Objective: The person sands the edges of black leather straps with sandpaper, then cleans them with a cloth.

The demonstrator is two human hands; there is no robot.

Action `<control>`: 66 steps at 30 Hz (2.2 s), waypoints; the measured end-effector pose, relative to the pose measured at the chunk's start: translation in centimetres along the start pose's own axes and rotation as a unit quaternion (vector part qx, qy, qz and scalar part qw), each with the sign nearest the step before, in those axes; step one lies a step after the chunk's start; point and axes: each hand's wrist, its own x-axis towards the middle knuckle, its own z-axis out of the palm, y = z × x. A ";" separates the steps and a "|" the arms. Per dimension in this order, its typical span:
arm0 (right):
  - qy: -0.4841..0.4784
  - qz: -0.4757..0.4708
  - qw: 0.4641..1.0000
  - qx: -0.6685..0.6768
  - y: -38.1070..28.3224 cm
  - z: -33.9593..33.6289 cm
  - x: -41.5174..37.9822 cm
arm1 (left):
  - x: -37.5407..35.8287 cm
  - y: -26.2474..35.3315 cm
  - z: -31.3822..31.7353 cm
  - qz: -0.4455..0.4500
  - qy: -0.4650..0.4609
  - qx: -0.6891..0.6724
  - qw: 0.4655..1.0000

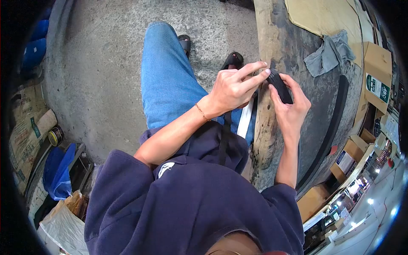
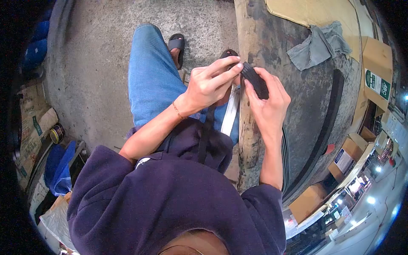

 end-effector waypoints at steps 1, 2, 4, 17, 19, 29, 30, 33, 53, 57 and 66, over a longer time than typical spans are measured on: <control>0.001 0.000 1.000 0.008 0.1 0.0 0.0 | -0.2 0.0 0.1 0.001 0.000 0.000 1.000; 0.002 0.000 1.000 0.008 0.3 0.1 0.0 | -0.3 -0.1 0.2 0.001 0.007 0.001 1.000; 0.007 -0.017 1.000 0.016 0.5 0.1 0.0 | -0.4 -0.2 0.6 0.003 0.015 0.001 1.000; 0.017 -0.013 0.999 0.036 0.7 0.2 -0.2 | -0.6 -0.1 0.1 -0.141 0.008 -0.026 0.990; 0.016 -0.015 0.999 0.026 0.7 0.3 -0.3 | -0.3 -0.9 -0.2 -0.356 -0.062 0.012 0.932; 0.025 0.004 0.999 0.031 0.1 0.4 -0.3 | -2.0 -8.3 -0.8 -0.672 0.159 -0.257 0.676; 0.024 0.003 0.999 0.031 0.1 0.3 -0.3 | -1.7 -8.4 -1.0 -0.693 0.181 -0.302 0.629; 0.026 0.000 0.999 0.035 0.1 0.4 -0.3 | -1.1 -7.9 -1.5 -0.703 0.223 -0.359 0.572; 0.030 0.009 0.998 0.052 0.5 0.6 -0.5 | 0.6 3.0 -0.3 -0.089 -0.011 -0.089 0.992; 0.024 -0.002 0.999 0.042 0.4 0.5 -0.4 | 0.5 2.2 -0.6 -0.027 -0.042 -0.006 0.999; 0.046 -0.063 0.997 0.009 0.6 0.5 -0.1 | 1.3 2.7 -0.7 -0.078 -0.059 -0.025 0.995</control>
